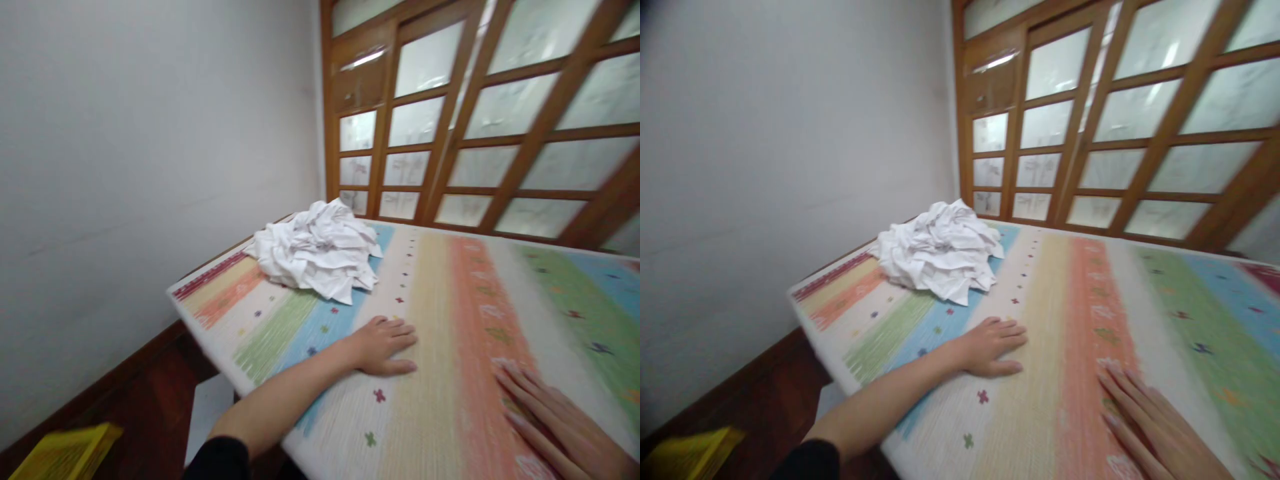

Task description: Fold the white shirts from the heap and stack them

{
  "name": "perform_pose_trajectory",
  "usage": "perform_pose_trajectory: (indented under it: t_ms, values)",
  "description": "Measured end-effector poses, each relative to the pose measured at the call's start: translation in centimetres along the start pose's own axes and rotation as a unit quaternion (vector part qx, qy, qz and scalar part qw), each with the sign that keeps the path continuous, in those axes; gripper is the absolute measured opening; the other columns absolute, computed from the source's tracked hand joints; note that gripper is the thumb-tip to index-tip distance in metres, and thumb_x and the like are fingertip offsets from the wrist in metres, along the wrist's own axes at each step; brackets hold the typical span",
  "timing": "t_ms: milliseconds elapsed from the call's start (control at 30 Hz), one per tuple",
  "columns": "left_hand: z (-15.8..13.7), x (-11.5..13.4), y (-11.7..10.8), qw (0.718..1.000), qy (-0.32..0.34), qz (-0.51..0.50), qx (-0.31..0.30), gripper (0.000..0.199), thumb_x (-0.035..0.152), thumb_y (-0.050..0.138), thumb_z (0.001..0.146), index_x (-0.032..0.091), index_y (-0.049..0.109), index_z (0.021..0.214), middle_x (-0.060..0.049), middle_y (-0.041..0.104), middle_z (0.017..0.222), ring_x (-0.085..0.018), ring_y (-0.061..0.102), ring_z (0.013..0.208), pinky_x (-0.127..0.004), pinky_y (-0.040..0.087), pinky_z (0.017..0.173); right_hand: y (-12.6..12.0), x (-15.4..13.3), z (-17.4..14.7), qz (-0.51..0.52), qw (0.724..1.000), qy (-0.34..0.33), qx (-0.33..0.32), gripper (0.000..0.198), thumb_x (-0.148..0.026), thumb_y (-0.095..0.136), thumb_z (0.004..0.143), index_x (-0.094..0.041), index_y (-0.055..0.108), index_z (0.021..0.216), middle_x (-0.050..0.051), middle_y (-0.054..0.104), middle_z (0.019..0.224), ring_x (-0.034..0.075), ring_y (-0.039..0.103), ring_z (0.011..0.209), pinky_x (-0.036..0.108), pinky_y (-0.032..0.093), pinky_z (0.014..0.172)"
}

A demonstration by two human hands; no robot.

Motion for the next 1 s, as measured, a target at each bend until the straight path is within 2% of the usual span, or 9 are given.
perform_pose_trajectory:
  t_ms: [67,133,200,333,533,667,900,1000]
  values:
    - [0.0,-0.2,-0.1,0.999,-0.021,-0.025,-0.009,0.059,0.052,0.041,0.095,0.021,0.038,0.145,-0.009,0.041,0.150,-0.025,0.032,0.141,-0.045,0.024,0.115,-1.4,-2.1,1.0,-0.034,0.998,0.039,-0.043,0.060,-0.053,0.040,0.094,-0.039,0.026,0.151,0.003,0.038,0.151,0.029,0.042,0.135,0.057,0.037,0.109]
    - [0.0,-0.5,0.0,0.999,-0.033,-0.027,-0.029,0.059,0.052,0.039,0.096,0.022,0.036,0.147,-0.009,0.037,0.153,-0.025,0.029,0.143,-0.048,0.023,0.116,-2.8,-3.9,2.2,-0.040,0.993,0.081,-0.072,0.058,-0.055,0.040,0.094,-0.033,0.036,0.148,0.003,0.036,0.152,0.028,0.038,0.137,0.054,0.033,0.112]
    - [0.1,-0.8,0.3,0.998,-0.032,-0.017,-0.047,0.059,0.052,0.037,0.096,0.023,0.035,0.148,-0.008,0.033,0.154,-0.026,0.027,0.144,-0.049,0.025,0.116,-4.1,-5.1,3.3,-0.033,0.989,0.114,-0.092,0.056,-0.054,0.037,0.096,-0.029,0.038,0.147,0.004,0.033,0.153,0.027,0.033,0.140,0.051,0.029,0.115]
    - [0.3,-1.6,0.9,0.999,-0.025,0.001,-0.034,0.058,0.051,0.035,0.097,0.028,0.030,0.150,-0.006,0.031,0.155,-0.026,0.028,0.143,-0.051,0.027,0.116,-5.5,-5.9,4.0,-0.017,0.986,0.121,-0.116,0.056,-0.051,0.035,0.099,-0.027,0.032,0.150,0.004,0.029,0.155,0.024,0.024,0.144,0.048,0.022,0.118]
    - [0.2,-1.7,1.2,1.000,-0.011,-0.001,-0.016,0.057,0.050,0.038,0.097,0.030,0.030,0.150,-0.004,0.033,0.154,-0.025,0.030,0.143,-0.049,0.027,0.116,-5.4,-5.5,3.4,-0.013,0.983,0.138,-0.121,0.058,-0.052,0.031,0.099,-0.026,0.028,0.151,0.005,0.026,0.156,0.024,0.019,0.145,0.051,0.018,0.119]
    - [0.2,-1.5,1.0,1.000,-0.014,-0.007,-0.018,0.056,0.048,0.037,0.098,0.030,0.030,0.150,-0.004,0.029,0.155,-0.024,0.025,0.144,-0.047,0.026,0.117,-5.0,-5.3,3.2,-0.014,0.984,0.135,-0.116,0.057,-0.052,0.031,0.100,-0.028,0.026,0.152,0.005,0.026,0.156,0.024,0.019,0.145,0.051,0.016,0.119]
    - [0.4,-1.8,1.2,0.999,-0.019,-0.009,-0.027,0.059,0.050,0.035,0.098,0.024,0.029,0.150,-0.006,0.030,0.155,-0.024,0.024,0.144,-0.049,0.026,0.117,-5.4,-5.8,3.6,-0.024,0.980,0.149,-0.129,0.060,-0.055,0.029,0.099,-0.025,0.030,0.151,0.006,0.027,0.156,0.023,0.020,0.146,0.049,0.017,0.119]
    - [0.4,-1.7,1.1,1.000,-0.013,-0.015,-0.022,0.058,0.050,0.036,0.098,0.026,0.030,0.150,-0.006,0.030,0.155,-0.025,0.025,0.144,-0.049,0.025,0.117,-5.4,-5.9,3.7,-0.029,0.979,0.153,-0.135,0.061,-0.055,0.028,0.099,-0.023,0.030,0.151,0.007,0.027,0.156,0.023,0.020,0.145,0.049,0.017,0.119]
Point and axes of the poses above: each hand's wrist, its own z-axis towards the middle knuckle, its own y-axis out of the palm, x = y × z, the point moved 3 cm from there along z, towards the middle knuckle
